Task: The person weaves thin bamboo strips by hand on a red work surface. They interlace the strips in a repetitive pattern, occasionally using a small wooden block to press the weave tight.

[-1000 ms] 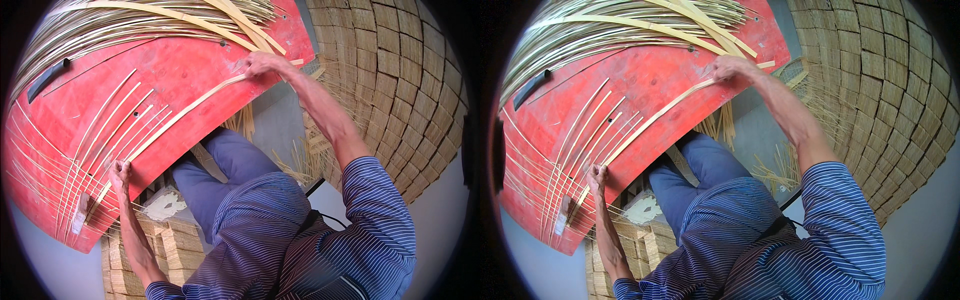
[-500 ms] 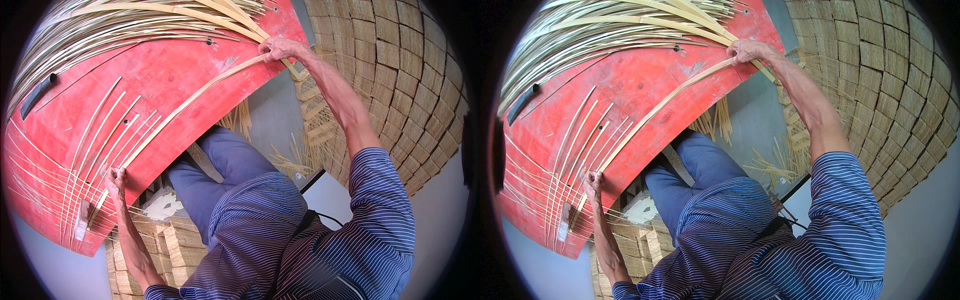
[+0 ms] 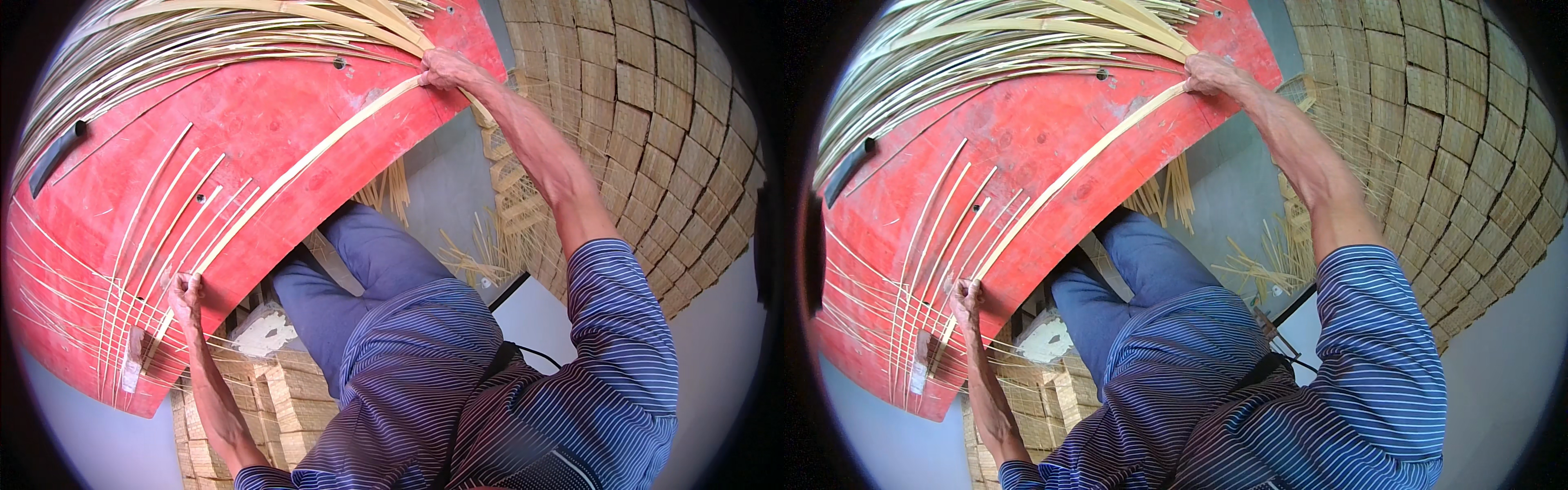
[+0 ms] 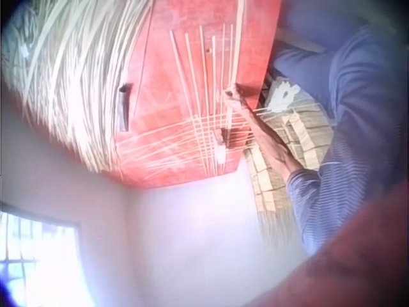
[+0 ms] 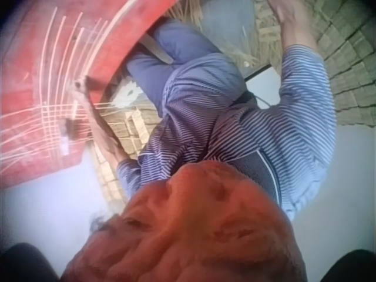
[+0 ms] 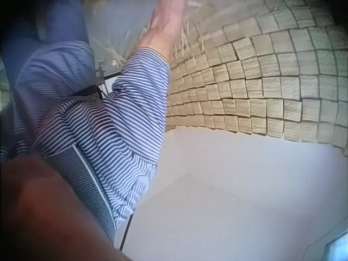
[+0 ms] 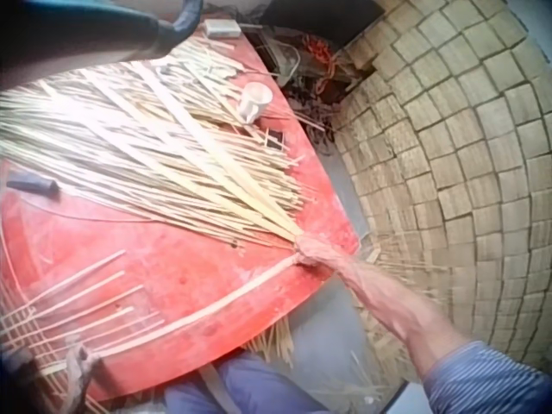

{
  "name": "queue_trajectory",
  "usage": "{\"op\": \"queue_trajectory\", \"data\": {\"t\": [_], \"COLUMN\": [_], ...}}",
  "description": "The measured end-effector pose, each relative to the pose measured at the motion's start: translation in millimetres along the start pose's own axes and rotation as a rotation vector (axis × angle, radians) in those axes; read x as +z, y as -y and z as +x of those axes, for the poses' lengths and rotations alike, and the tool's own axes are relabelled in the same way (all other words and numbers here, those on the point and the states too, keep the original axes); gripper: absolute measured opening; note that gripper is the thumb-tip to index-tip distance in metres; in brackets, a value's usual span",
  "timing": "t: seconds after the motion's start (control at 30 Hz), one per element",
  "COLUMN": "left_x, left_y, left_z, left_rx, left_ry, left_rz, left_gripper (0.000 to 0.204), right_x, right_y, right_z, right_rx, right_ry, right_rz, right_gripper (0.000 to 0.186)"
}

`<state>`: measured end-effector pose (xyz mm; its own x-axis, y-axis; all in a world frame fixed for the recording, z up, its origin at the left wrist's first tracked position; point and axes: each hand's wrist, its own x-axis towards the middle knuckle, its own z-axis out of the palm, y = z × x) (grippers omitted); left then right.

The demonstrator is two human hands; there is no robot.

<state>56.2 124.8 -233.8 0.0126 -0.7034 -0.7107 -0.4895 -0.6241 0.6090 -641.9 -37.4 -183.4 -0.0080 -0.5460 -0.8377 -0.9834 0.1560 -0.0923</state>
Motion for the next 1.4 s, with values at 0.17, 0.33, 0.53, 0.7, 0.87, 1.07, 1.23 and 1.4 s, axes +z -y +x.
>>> {"op": "queue_trajectory", "data": {"t": [0.17,0.33,0.53,0.7,0.87,1.07,1.23,1.4], "left_x": [1.0,-1.2,7.3,0.9,1.0,1.7,1.2,2.3], "left_y": [-0.7,-1.4,-12.0,-6.6,-4.3,-4.9,-1.1,-5.5], "left_z": [2.1,0.0,3.9,-2.7,-0.8,-1.3,-2.1,-1.3], "left_rx": [0.007,-0.005,0.007,0.006,-0.007,0.004,0.013,0.024], "left_ry": [0.003,-0.011,-0.010,-0.022,-0.023,-0.036,-0.036,-0.018], "left_rz": [0.017,0.038,0.082,0.053,0.066,0.081,0.026,0.001], "left_gripper": [0.022,0.023,0.025,0.024,0.024,0.020,0.021,0.021], "right_x": [5.7,18.1,37.3,47.6,57.4,57.9,63.1,40.6], "right_y": [-3.3,-11.7,-44.8,-14.3,15.7,41.7,44.5,36.4], "right_z": [3.8,12.9,25.5,12.1,-1.7,-4.2,-2.9,-15.5], "right_rx": [-0.025,-0.055,-0.162,-0.080,0.071,0.210,0.200,0.170], "right_ry": [-0.060,-0.110,-0.192,-0.373,-0.437,-0.463,-0.511,-0.355], "right_rz": [-0.140,-0.178,-0.219,-0.244,-0.231,-0.181,-0.155,-0.177], "right_gripper": [0.021,0.018,0.014,0.013,0.022,0.027,0.026,0.023]}}
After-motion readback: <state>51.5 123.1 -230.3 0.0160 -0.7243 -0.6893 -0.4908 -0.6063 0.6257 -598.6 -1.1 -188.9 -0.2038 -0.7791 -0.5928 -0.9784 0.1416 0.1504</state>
